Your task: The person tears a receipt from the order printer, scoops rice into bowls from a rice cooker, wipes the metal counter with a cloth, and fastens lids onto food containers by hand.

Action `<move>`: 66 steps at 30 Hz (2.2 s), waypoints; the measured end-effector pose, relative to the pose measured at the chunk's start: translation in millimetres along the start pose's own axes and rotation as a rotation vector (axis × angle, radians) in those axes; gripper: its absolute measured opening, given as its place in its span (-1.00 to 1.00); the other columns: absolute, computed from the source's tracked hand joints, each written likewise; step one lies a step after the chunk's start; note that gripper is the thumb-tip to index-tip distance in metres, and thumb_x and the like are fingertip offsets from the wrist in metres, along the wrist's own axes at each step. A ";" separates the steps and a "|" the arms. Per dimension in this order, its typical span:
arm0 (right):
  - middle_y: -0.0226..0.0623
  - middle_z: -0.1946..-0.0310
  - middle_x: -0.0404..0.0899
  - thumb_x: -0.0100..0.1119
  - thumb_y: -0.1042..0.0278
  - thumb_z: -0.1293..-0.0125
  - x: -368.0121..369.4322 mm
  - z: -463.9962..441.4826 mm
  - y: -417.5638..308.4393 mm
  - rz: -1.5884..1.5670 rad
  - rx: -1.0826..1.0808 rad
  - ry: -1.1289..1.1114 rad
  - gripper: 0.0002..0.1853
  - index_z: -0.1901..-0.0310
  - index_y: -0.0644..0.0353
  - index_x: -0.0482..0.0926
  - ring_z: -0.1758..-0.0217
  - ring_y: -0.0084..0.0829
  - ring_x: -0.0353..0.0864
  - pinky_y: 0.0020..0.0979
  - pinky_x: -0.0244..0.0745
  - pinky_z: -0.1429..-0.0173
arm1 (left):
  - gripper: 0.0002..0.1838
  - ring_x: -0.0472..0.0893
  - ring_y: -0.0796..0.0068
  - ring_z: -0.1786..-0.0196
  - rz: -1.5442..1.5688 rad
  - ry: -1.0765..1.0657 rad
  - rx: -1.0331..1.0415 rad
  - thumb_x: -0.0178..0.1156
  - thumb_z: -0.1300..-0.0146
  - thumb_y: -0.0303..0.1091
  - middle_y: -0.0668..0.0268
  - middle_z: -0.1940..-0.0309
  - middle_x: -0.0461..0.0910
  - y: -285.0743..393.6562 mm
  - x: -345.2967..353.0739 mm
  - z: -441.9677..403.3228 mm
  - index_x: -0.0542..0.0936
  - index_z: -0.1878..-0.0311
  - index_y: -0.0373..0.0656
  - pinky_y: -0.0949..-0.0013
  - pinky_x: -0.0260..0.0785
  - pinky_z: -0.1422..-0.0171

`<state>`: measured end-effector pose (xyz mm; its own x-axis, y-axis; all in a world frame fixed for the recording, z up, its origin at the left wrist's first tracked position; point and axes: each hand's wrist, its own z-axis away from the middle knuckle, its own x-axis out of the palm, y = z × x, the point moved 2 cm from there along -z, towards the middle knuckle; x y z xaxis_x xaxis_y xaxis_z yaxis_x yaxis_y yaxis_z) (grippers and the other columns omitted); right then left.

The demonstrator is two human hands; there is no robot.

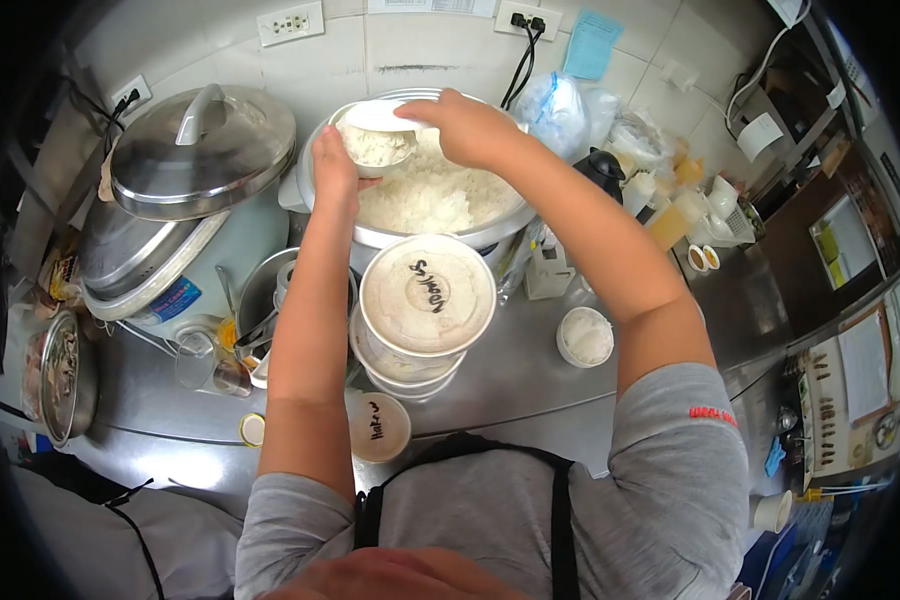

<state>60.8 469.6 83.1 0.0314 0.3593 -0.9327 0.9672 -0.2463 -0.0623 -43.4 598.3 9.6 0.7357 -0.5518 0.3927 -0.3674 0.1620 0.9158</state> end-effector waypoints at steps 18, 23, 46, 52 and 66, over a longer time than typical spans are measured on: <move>-0.21 0.28 0.33 -0.15 0.61 -0.08 0.8 17.7 -124.2 -0.313 -0.098 0.192 -0.41 -0.21 0.07 0.08 0.40 -0.58 0.36 -0.51 0.39 0.41 | -0.41 0.27 0.12 -0.09 0.216 0.379 0.366 -0.29 -0.30 -0.10 -0.03 -0.16 0.02 54.8 -30.0 84.3 -0.24 -0.24 -0.17 0.22 0.22 -0.08; -0.04 0.16 0.43 -0.17 0.62 -0.04 -45.6 17.1 -140.9 -0.586 0.055 -0.036 -0.41 -0.17 -0.04 0.19 0.14 -0.22 0.49 -0.35 0.37 0.10 | -0.46 0.28 0.15 -0.12 0.387 0.317 0.275 -0.34 -0.29 0.01 0.12 -0.18 0.03 78.2 -79.2 126.6 -0.20 -0.23 0.06 0.00 0.28 0.02; -0.19 0.24 0.55 -0.01 0.39 -0.01 12.3 -122.6 -259.8 0.068 -0.076 -0.296 -0.79 0.32 0.16 0.58 0.20 -0.28 0.55 -0.35 0.46 0.21 | -0.46 0.38 0.27 -0.06 0.348 0.501 -0.225 -0.31 -0.27 0.05 0.18 -0.04 0.31 -92.4 -297.2 384.0 0.16 -0.15 -0.15 0.23 0.27 -0.11; 0.10 0.18 0.44 -0.07 0.24 -0.12 117.6 -277.6 -195.8 -0.530 0.196 0.234 -0.62 0.02 0.18 0.34 0.07 -0.09 0.45 -0.26 0.38 0.10 | -0.46 0.37 0.20 -0.07 0.419 0.525 -0.246 -0.37 -0.26 0.09 0.19 -0.06 0.30 -115.2 -310.1 372.2 0.14 -0.16 -0.07 0.16 0.28 -0.11; 0.10 0.06 0.38 -0.06 0.22 -0.10 -14.4 -135.1 -104.5 -0.375 0.076 0.407 -0.53 -0.08 0.13 0.28 -0.04 -0.05 0.37 -0.21 0.22 -0.11 | -0.33 0.37 0.18 -0.10 0.346 0.499 -0.330 -0.56 -0.22 0.18 0.20 -0.07 0.33 -84.8 -294.5 360.8 0.21 -0.17 -0.11 0.14 0.26 -0.14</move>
<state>-6.7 611.7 151.0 -0.2020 0.7495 -0.6304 0.9105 -0.0935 -0.4029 -434.2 451.8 -213.9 0.8101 0.0062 0.5863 -0.4943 0.5450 0.6772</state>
